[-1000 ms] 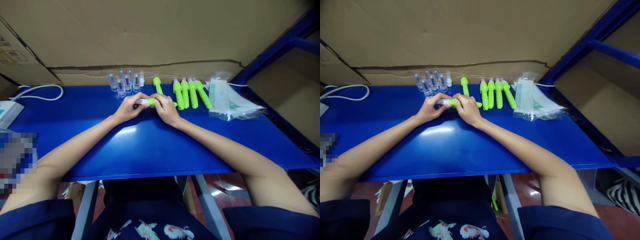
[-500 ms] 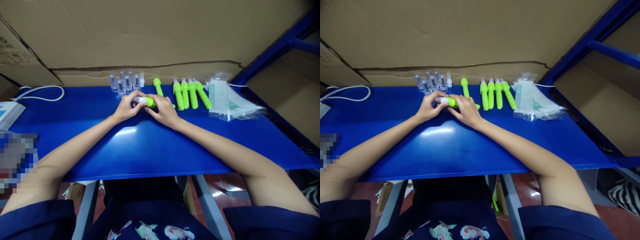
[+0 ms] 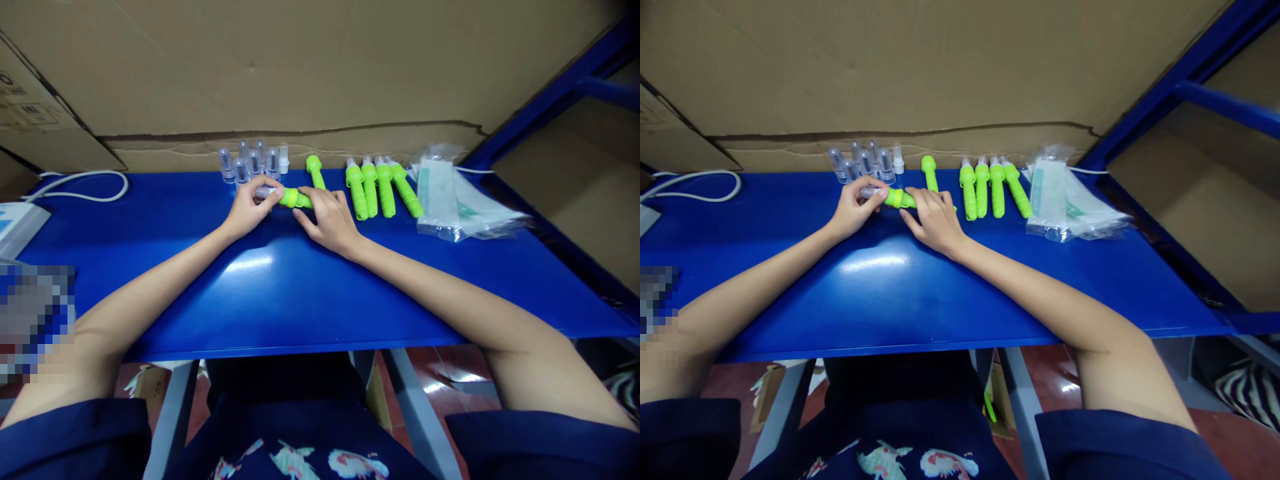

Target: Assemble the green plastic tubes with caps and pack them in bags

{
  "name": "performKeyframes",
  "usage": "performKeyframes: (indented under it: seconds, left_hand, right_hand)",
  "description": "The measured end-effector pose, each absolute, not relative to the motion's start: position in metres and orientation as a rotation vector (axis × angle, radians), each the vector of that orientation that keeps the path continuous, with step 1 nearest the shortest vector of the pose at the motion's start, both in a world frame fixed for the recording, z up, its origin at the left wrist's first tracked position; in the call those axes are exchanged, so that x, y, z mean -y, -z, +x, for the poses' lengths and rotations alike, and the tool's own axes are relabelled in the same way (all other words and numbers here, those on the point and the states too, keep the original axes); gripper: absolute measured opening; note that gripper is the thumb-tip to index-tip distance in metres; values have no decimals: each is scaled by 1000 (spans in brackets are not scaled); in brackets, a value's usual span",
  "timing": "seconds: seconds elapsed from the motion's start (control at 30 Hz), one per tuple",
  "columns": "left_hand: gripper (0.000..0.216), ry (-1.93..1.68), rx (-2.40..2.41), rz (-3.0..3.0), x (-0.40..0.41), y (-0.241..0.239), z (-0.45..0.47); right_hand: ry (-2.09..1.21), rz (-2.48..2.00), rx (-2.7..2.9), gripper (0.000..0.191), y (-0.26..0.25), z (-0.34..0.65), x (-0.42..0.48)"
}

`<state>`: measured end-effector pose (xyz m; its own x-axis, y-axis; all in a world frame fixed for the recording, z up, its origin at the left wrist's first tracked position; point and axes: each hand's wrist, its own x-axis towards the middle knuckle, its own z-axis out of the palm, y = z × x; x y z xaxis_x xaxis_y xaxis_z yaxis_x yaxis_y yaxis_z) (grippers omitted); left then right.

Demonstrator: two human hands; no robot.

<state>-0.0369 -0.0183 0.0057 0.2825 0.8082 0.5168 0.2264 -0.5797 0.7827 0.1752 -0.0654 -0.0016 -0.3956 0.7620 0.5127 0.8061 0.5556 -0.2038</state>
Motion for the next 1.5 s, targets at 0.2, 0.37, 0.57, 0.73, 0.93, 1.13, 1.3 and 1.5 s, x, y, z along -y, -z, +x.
performKeyframes:
  seconds: [0.2,0.37,0.57,0.73,0.93,1.13,1.3,1.5]
  left_hand:
    - [57,-1170,-914,1949,23,-8,-34]
    - [55,-1116,-904,1965,27,-11,-34]
    - [54,-1023,-879,1974,32,-13,-33]
    - [55,-987,-839,1974,34,-15,-33]
    - [54,-1019,-820,1986,31,-11,-33]
    - [65,-1040,-726,1919,21,-1,-35]
    - [71,-1011,-700,1920,20,0,-36]
    - [79,-1020,-676,1805,18,2,-36]
  right_hand:
    - [121,-1247,2296,52,0,173,67]
    - [154,-1239,2318,52,-1,173,68]
    - [221,-1271,2317,44,3,171,65]
    - [222,-1273,2334,38,2,171,64]
    - [182,-1219,2318,54,0,172,66]
    - [199,-1219,2336,57,-3,173,68]
    - [214,-1177,2403,52,-8,174,71]
    - [197,-1094,2461,51,-19,179,68]
